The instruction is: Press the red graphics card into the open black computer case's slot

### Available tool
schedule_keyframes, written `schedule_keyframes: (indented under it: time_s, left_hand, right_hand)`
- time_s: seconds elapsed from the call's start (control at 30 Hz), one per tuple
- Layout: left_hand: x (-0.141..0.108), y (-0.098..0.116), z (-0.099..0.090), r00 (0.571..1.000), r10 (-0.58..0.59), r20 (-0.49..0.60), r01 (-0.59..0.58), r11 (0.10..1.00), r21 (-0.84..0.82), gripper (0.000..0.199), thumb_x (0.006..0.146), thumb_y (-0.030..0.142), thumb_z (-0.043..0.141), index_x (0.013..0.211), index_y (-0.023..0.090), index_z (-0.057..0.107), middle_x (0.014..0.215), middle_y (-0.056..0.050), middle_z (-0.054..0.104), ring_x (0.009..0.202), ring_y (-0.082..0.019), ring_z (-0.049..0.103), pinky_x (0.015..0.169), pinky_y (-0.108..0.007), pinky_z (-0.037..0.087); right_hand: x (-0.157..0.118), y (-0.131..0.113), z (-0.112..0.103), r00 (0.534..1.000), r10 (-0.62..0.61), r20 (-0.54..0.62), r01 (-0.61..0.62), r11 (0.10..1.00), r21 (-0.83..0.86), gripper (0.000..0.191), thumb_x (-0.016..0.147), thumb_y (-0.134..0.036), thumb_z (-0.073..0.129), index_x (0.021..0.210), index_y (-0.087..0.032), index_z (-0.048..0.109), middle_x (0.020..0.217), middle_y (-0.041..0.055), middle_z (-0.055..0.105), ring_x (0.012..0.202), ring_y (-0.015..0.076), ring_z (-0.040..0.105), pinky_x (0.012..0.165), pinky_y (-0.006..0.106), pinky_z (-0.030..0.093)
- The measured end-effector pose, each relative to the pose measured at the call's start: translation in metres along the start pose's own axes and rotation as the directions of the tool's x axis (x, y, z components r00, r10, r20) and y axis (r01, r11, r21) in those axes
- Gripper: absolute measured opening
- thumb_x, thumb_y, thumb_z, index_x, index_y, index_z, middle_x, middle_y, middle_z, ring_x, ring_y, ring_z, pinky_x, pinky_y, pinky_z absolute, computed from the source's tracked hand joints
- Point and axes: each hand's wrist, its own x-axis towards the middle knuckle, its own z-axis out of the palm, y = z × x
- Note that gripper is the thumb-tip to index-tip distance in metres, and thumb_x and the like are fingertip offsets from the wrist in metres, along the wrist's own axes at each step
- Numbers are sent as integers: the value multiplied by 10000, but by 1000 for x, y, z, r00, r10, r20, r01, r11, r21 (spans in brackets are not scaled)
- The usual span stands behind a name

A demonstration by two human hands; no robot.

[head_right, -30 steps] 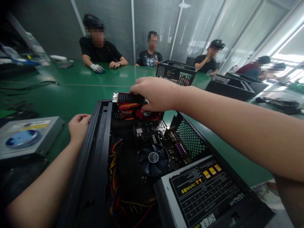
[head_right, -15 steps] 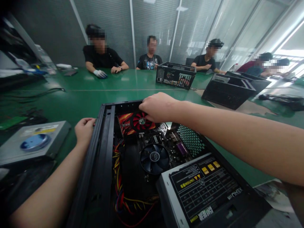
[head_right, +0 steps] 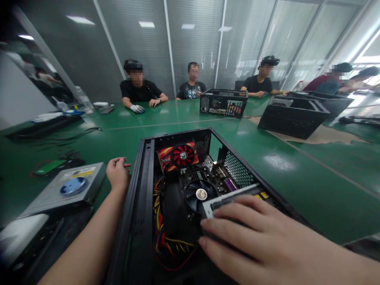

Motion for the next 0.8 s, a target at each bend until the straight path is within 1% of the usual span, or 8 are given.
schedule_keyframes:
  time_s: [0.1,0.2,0.23,0.3,0.37,0.47,0.63,0.8]
  left_hand:
    - [5,-4,-5,993,15,-119,-22,998,-53,252,865,374,414,873,165,555,865,-22,612,598,-100,563,569,-214,434]
    - [8,-6,-8,980,45,-191,-57,997,-55,304,913,406,358,869,171,545,863,-28,604,627,-107,553,627,-235,462]
    - [7,-7,-9,981,64,-184,-72,997,-40,311,922,420,360,880,175,546,875,-32,607,652,-115,559,652,-244,472]
    - [5,-7,-11,981,126,-148,-128,992,-7,318,935,443,367,909,186,553,917,-43,615,712,-134,576,695,-263,486]
    - [3,-6,-13,982,164,-93,-161,986,39,324,942,462,371,925,195,555,943,-50,621,747,-149,589,734,-282,496]
    - [-1,-6,-14,987,155,-40,-149,981,128,341,953,473,337,965,202,544,1003,-67,629,802,-168,608,796,-311,506]
    - [-2,-10,-13,984,175,21,-176,971,160,362,963,485,310,988,205,536,1009,-74,623,829,-181,614,818,-328,506]
    - [1,-14,-12,986,161,32,-164,976,145,354,951,497,348,998,203,540,1024,-71,623,806,-177,617,806,-328,511]
  right_hand:
    - [58,54,-1,988,-94,126,96,995,-14,560,893,-486,617,1416,-308,533,1365,87,608,1224,300,535,970,467,454]
    - [139,117,20,985,-96,147,103,994,-46,648,847,-558,669,1415,-282,526,1473,119,494,1274,317,473,1018,483,378]
    - [170,134,33,993,-37,113,46,996,-82,731,803,-574,712,1441,-292,492,1528,131,420,1311,344,431,1034,509,346]
    - [234,157,66,979,195,-62,-202,967,-156,977,713,-540,810,1528,-271,342,1611,178,239,1374,396,325,1072,560,263]
    - [291,161,104,880,404,-248,-449,879,-163,1085,744,-408,824,1583,-222,161,1637,228,66,1420,404,228,1104,580,174]
    - [351,148,158,803,539,-257,-573,815,-82,1165,754,-381,822,1591,-179,38,1627,266,-39,1435,405,187,1111,567,156]
    - [374,135,211,774,610,-168,-614,788,32,1131,780,-480,774,1590,-203,35,1632,245,-60,1445,426,171,1112,587,151]
    - [346,131,220,771,634,-57,-623,771,132,978,880,-585,595,1586,-171,60,1631,254,39,1448,425,185,1108,612,123]
